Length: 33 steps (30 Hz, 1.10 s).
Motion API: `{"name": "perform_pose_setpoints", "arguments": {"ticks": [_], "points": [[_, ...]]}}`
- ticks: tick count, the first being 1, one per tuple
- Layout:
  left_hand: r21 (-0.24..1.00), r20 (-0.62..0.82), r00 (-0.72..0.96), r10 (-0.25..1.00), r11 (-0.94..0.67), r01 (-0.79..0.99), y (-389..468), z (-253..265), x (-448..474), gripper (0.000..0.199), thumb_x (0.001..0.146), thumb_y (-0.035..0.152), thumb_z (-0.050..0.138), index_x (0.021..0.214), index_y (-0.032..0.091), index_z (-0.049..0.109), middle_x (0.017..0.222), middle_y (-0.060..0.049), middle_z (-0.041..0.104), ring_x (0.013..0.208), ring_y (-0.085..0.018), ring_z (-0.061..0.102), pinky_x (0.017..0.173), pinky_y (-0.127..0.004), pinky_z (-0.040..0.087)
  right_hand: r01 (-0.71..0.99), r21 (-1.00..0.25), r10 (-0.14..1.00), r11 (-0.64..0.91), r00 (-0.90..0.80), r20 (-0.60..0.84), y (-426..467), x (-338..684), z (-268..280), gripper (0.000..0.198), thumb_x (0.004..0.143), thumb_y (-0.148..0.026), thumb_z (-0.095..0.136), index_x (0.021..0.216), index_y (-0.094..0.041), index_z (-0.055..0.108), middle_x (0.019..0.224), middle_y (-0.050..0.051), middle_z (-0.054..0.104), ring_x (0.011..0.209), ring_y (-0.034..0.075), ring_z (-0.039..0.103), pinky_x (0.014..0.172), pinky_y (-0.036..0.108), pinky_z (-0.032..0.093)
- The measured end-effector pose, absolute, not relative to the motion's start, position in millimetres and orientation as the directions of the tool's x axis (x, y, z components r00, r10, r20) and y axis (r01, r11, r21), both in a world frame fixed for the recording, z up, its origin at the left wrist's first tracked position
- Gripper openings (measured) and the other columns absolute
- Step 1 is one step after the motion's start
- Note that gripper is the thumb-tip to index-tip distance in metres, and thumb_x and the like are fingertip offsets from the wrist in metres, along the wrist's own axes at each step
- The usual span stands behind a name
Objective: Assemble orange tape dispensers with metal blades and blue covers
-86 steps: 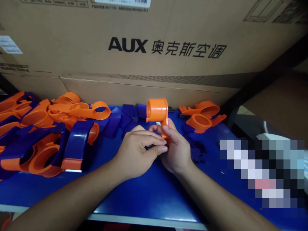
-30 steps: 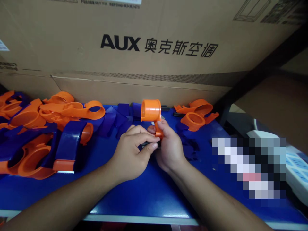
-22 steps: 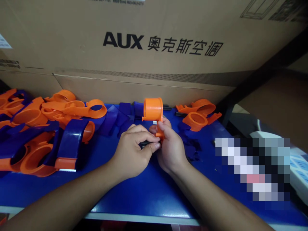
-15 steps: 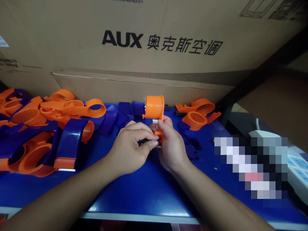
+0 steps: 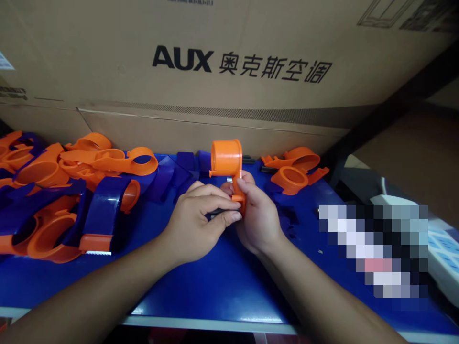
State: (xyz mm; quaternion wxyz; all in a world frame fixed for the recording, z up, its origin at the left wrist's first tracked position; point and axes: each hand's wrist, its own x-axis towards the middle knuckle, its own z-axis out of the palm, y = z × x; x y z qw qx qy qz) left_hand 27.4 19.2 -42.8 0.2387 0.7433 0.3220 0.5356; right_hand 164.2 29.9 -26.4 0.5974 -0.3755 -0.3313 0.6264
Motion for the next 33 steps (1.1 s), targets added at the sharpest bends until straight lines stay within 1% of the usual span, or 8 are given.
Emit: {"name": "perform_pose_setpoints", "arguments": {"ticks": [4, 7, 11, 16, 21, 24, 30, 33], "points": [[0.76, 0.612, 0.198, 0.766, -0.639, 0.121, 26, -42, 22, 0.01, 0.091, 0.017, 0.079, 0.098, 0.023, 0.082, 0.102, -0.004, 0.082, 0.098, -0.018, 0.075, 0.092, -0.037, 0.057, -0.491, -0.866, 0.995, -0.092, -0.014, -0.098, 31, 170, -21, 0.026, 0.085, -0.039, 0.066, 0.105, -0.027, 0.052, 0.077, -0.004, 0.054, 0.057, 0.012, 0.042, 0.049, 0.025, 0.03], [0.785, 0.595, 0.196, 0.78, -0.616, 0.069, 28, -41, 22, 0.011, 0.091, 0.016, 0.078, 0.1, 0.023, 0.082, 0.102, -0.004, 0.082, 0.098, -0.017, 0.075, 0.091, -0.033, 0.059, -0.477, -0.875, 0.994, -0.088, 0.022, -0.112, 32, 172, -20, 0.026, 0.087, -0.041, 0.064, 0.105, -0.027, 0.052, 0.074, -0.005, 0.052, 0.053, 0.012, 0.04, 0.046, 0.025, 0.028], [0.809, 0.566, 0.208, 0.797, -0.586, 0.045, 25, -41, 23, 0.014, 0.088, 0.014, 0.08, 0.098, 0.024, 0.083, 0.102, -0.003, 0.082, 0.099, -0.017, 0.076, 0.092, -0.033, 0.059, -0.466, -0.883, 0.994, -0.05, 0.063, -0.09, 34, 170, -23, 0.024, 0.087, -0.042, 0.063, 0.099, -0.026, 0.051, 0.072, -0.005, 0.053, 0.054, 0.011, 0.041, 0.048, 0.024, 0.03], [0.85, 0.516, 0.209, 0.831, -0.527, -0.002, 23, -42, 26, 0.016, 0.084, 0.012, 0.084, 0.092, 0.026, 0.085, 0.096, -0.002, 0.084, 0.093, -0.017, 0.077, 0.091, -0.035, 0.06, -0.421, -0.907, 0.994, 0.006, 0.098, -0.039, 34, 166, -29, 0.022, 0.087, -0.042, 0.064, 0.093, -0.026, 0.051, 0.071, -0.006, 0.053, 0.056, 0.01, 0.042, 0.052, 0.025, 0.032], [0.882, 0.467, 0.208, 0.86, -0.47, -0.035, 23, -43, 28, 0.015, 0.081, 0.014, 0.087, 0.089, 0.027, 0.085, 0.094, -0.002, 0.084, 0.091, -0.018, 0.077, 0.089, -0.035, 0.06, -0.426, -0.905, 0.991, 0.014, 0.129, -0.046, 31, 164, -32, 0.019, 0.088, -0.041, 0.063, 0.095, -0.026, 0.053, 0.07, -0.007, 0.052, 0.057, 0.011, 0.043, 0.053, 0.025, 0.031], [0.9, 0.434, 0.194, 0.88, -0.431, -0.058, 21, -43, 29, 0.014, 0.079, 0.015, 0.088, 0.086, 0.028, 0.085, 0.091, -0.001, 0.084, 0.089, -0.018, 0.077, 0.088, -0.035, 0.059, -0.423, -0.905, 0.988, 0.045, 0.151, -0.021, 30, 163, -34, 0.017, 0.088, -0.039, 0.062, 0.095, -0.026, 0.054, 0.069, -0.007, 0.051, 0.06, 0.011, 0.045, 0.056, 0.026, 0.033], [0.95, 0.301, 0.165, 0.939, -0.281, -0.135, 13, -44, 34, 0.012, 0.078, 0.019, 0.09, 0.084, 0.027, 0.084, 0.093, -0.001, 0.084, 0.09, -0.019, 0.077, 0.089, -0.035, 0.062, -0.394, -0.915, 0.986, 0.087, 0.168, 0.021, 32, 162, -40, 0.016, 0.09, -0.039, 0.061, 0.097, -0.026, 0.057, 0.072, -0.006, 0.051, 0.062, 0.012, 0.045, 0.06, 0.027, 0.035], [0.957, 0.26, 0.133, 0.957, -0.236, -0.168, 10, -44, 38, 0.009, 0.079, 0.021, 0.089, 0.085, 0.026, 0.083, 0.095, 0.0, 0.084, 0.091, -0.018, 0.078, 0.088, -0.033, 0.063, -0.392, -0.915, 0.984, 0.096, 0.174, 0.028, 32, 161, -42, 0.016, 0.091, -0.04, 0.061, 0.096, -0.026, 0.056, 0.072, -0.006, 0.05, 0.062, 0.012, 0.045, 0.061, 0.028, 0.035]]}}
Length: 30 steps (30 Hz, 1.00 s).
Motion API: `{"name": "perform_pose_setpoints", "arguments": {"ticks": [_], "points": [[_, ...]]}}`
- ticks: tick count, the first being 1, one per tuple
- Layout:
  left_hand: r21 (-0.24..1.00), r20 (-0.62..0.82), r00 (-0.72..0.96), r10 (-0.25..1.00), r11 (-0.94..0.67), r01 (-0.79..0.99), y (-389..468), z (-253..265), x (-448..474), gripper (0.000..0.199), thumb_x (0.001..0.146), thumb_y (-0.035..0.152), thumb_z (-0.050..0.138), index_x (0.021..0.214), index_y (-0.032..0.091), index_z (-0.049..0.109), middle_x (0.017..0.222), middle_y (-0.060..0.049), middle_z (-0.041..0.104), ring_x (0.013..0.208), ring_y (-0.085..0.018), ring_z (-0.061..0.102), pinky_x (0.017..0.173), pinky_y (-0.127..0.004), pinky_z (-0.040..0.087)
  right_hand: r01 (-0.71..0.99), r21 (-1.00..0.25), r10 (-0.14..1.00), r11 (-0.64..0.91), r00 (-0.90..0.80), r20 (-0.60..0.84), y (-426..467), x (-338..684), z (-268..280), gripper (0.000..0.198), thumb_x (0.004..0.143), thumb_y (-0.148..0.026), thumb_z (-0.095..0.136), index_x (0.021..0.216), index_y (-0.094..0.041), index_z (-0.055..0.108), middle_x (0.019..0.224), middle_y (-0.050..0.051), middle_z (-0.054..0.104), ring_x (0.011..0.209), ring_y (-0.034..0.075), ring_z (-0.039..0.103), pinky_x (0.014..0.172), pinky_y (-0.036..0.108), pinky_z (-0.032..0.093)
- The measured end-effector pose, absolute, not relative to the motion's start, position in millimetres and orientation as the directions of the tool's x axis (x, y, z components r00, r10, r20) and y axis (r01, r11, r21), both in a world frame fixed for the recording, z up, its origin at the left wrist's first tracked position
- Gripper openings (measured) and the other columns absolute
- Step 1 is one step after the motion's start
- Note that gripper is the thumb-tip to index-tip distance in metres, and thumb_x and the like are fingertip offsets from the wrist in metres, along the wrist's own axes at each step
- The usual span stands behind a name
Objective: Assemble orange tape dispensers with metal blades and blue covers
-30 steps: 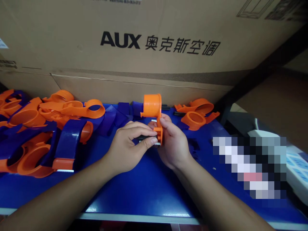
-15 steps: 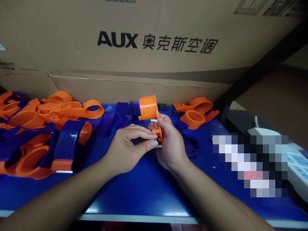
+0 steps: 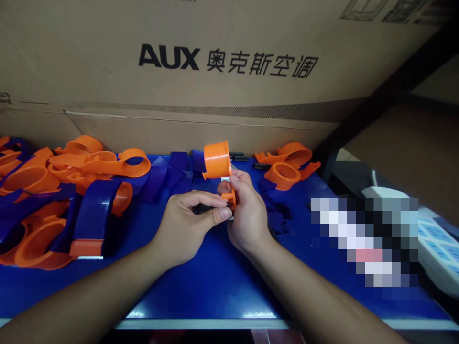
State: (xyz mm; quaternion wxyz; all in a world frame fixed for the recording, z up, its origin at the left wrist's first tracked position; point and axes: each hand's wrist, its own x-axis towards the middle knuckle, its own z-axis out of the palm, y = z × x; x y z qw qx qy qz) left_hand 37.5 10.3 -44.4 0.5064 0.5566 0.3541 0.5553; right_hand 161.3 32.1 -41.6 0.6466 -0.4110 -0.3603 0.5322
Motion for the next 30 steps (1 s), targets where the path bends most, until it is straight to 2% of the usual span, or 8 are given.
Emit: {"name": "perform_pose_setpoints", "arguments": {"ticks": [6, 9, 12, 15, 20, 26, 30], "points": [[0.965, 0.257, 0.106, 0.961, -0.249, -0.084, 6, -49, 42, 0.01, 0.089, 0.03, 0.082, 0.091, 0.023, 0.074, 0.094, 0.0, 0.079, 0.086, -0.016, 0.073, 0.082, -0.029, 0.059, -0.35, -0.931, 0.983, 0.102, 0.179, 0.04, 29, 157, -45, 0.016, 0.093, -0.041, 0.06, 0.096, -0.026, 0.055, 0.073, -0.006, 0.053, 0.064, 0.013, 0.046, 0.063, 0.028, 0.036], [0.964, 0.266, 0.05, 0.963, -0.264, -0.036, 2, -52, 45, 0.017, 0.101, 0.04, 0.067, 0.1, 0.024, 0.062, 0.096, -0.001, 0.072, 0.089, -0.016, 0.068, 0.079, -0.028, 0.056, -0.326, -0.941, 0.986, 0.094, 0.162, 0.043, 28, 156, -46, 0.016, 0.094, -0.042, 0.059, 0.1, -0.028, 0.054, 0.072, -0.007, 0.052, 0.062, 0.013, 0.045, 0.061, 0.028, 0.036], [0.965, 0.262, 0.022, 0.965, -0.261, -0.022, -2, -50, 48, 0.024, 0.108, 0.049, 0.051, 0.113, 0.026, 0.054, 0.104, -0.002, 0.068, 0.099, -0.017, 0.068, 0.084, -0.03, 0.056, -0.329, -0.941, 0.986, 0.08, 0.165, 0.026, 29, 155, -47, 0.017, 0.095, -0.043, 0.058, 0.102, -0.029, 0.052, 0.072, -0.007, 0.05, 0.061, 0.014, 0.046, 0.06, 0.029, 0.036], [0.964, 0.258, 0.069, 0.964, -0.252, -0.085, 0, -48, 49, 0.029, 0.109, 0.054, 0.046, 0.118, 0.026, 0.051, 0.111, -0.004, 0.07, 0.108, -0.019, 0.069, 0.094, -0.032, 0.056, -0.372, -0.923, 0.983, 0.096, 0.182, 0.029, 30, 154, -48, 0.017, 0.094, -0.042, 0.057, 0.101, -0.029, 0.05, 0.073, -0.006, 0.05, 0.065, 0.015, 0.049, 0.064, 0.029, 0.04], [0.965, 0.217, 0.152, 0.964, -0.188, -0.185, 6, -49, 46, 0.031, 0.106, 0.055, 0.051, 0.117, 0.026, 0.055, 0.116, -0.005, 0.069, 0.116, -0.021, 0.067, 0.102, -0.034, 0.054, -0.362, -0.923, 0.98, 0.132, 0.19, 0.066, 27, 152, -46, 0.021, 0.091, -0.042, 0.06, 0.104, -0.029, 0.051, 0.085, -0.005, 0.054, 0.077, 0.016, 0.055, 0.078, 0.03, 0.047], [0.973, 0.229, 0.182, 0.956, -0.228, -0.028, 0, -49, 41, 0.034, 0.107, 0.056, 0.049, 0.127, 0.03, 0.058, 0.137, -0.006, 0.063, 0.134, -0.024, 0.055, 0.115, -0.04, 0.044, -0.365, -0.919, 0.981, 0.149, 0.17, 0.092, 27, 158, -46, 0.025, 0.09, -0.041, 0.061, 0.107, -0.029, 0.049, 0.099, -0.002, 0.06, 0.096, 0.019, 0.061, 0.087, 0.033, 0.049], [0.968, 0.213, 0.186, 0.959, -0.233, 0.096, 0, -46, 36, 0.039, 0.107, 0.058, 0.046, 0.136, 0.032, 0.054, 0.14, -0.008, 0.06, 0.138, -0.027, 0.052, 0.115, -0.044, 0.044, -0.253, -0.963, 0.993, 0.088, 0.098, 0.065, 26, 161, -48, 0.039, 0.082, -0.038, 0.072, 0.113, -0.029, 0.05, 0.095, -0.002, 0.064, 0.087, 0.02, 0.06, 0.077, 0.034, 0.049]]}}
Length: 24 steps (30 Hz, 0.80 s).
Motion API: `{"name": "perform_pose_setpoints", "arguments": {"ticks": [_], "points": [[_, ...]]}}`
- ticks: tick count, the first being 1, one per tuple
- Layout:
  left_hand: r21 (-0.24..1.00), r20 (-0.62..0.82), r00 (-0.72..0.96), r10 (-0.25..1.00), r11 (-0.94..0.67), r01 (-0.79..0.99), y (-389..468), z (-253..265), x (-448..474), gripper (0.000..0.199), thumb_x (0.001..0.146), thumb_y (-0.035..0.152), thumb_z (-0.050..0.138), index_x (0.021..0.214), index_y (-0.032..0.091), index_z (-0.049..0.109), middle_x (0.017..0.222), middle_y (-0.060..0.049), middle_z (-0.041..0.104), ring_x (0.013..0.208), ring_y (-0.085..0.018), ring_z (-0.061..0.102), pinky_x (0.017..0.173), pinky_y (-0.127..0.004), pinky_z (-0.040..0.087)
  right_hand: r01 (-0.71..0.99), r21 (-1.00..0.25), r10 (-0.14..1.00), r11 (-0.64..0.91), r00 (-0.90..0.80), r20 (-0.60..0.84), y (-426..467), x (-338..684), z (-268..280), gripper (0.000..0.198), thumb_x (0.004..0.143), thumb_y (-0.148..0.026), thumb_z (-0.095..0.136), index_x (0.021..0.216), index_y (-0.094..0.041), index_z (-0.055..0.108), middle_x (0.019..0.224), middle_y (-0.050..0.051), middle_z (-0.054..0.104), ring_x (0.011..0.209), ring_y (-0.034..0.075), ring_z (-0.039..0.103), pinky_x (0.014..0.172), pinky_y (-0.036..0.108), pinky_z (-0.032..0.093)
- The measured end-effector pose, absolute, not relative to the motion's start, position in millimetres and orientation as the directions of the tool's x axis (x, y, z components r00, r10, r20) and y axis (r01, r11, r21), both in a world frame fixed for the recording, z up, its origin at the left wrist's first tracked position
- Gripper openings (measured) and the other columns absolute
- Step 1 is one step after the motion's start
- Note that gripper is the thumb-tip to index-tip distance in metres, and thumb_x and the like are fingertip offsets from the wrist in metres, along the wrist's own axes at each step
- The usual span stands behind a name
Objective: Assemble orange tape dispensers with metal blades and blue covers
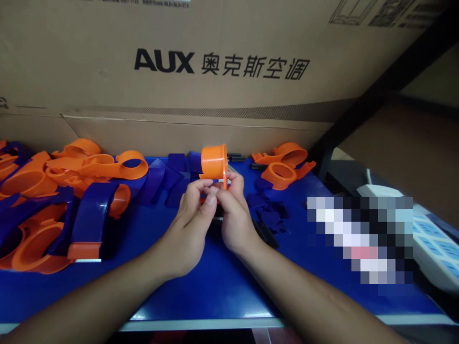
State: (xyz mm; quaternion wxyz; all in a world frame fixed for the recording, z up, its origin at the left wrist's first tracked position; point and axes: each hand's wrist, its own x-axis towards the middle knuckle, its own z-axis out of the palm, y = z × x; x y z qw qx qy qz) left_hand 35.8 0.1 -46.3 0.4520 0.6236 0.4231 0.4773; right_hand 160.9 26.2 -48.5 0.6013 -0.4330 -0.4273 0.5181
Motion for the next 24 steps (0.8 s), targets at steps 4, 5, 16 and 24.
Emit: {"name": "perform_pose_setpoints", "arguments": {"ticks": [4, 5, 16, 24], "points": [[0.904, 0.295, 0.13, 0.947, -0.321, 0.282, 1, -46, 32, 0.042, 0.108, 0.055, 0.048, 0.141, 0.03, 0.052, 0.14, -0.01, 0.058, 0.136, -0.028, 0.052, 0.116, -0.049, 0.041, -0.303, -0.953, 0.999, 0.017, 0.042, 0.005, 25, 159, -46, 0.04, 0.077, -0.031, 0.072, 0.112, -0.029, 0.052, 0.084, -0.005, 0.062, 0.076, 0.017, 0.057, 0.07, 0.03, 0.047], [0.883, 0.329, 0.102, 0.939, -0.344, 0.318, 1, -47, 31, 0.042, 0.107, 0.053, 0.049, 0.142, 0.029, 0.052, 0.139, -0.01, 0.058, 0.134, -0.028, 0.052, 0.116, -0.049, 0.041, -0.326, -0.945, 0.999, -0.001, 0.039, -0.015, 25, 158, -44, 0.038, 0.077, -0.03, 0.071, 0.11, -0.028, 0.053, 0.082, -0.006, 0.062, 0.072, 0.016, 0.056, 0.066, 0.029, 0.046], [0.732, 0.584, 0.069, 0.809, -0.561, 0.385, -1, -47, 37, 0.034, 0.103, 0.021, 0.055, 0.133, 0.026, 0.069, 0.112, -0.005, 0.068, 0.103, -0.019, 0.067, 0.093, -0.036, 0.056, -0.473, -0.879, 0.99, -0.061, 0.083, -0.114, 34, 168, -28, 0.033, 0.067, -0.027, 0.067, 0.098, -0.026, 0.054, 0.075, -0.007, 0.062, 0.045, 0.009, 0.047, 0.038, 0.022, 0.032], [0.761, 0.585, 0.106, 0.804, -0.59, 0.27, 3, -42, 33, 0.037, 0.102, 0.022, 0.059, 0.135, 0.03, 0.073, 0.105, -0.005, 0.07, 0.097, -0.018, 0.068, 0.088, -0.033, 0.059, -0.544, -0.838, 0.998, -0.047, 0.015, -0.065, 34, 173, -21, 0.031, 0.07, -0.037, 0.067, 0.096, -0.026, 0.054, 0.076, -0.006, 0.065, 0.042, 0.009, 0.045, 0.037, 0.022, 0.028]]}}
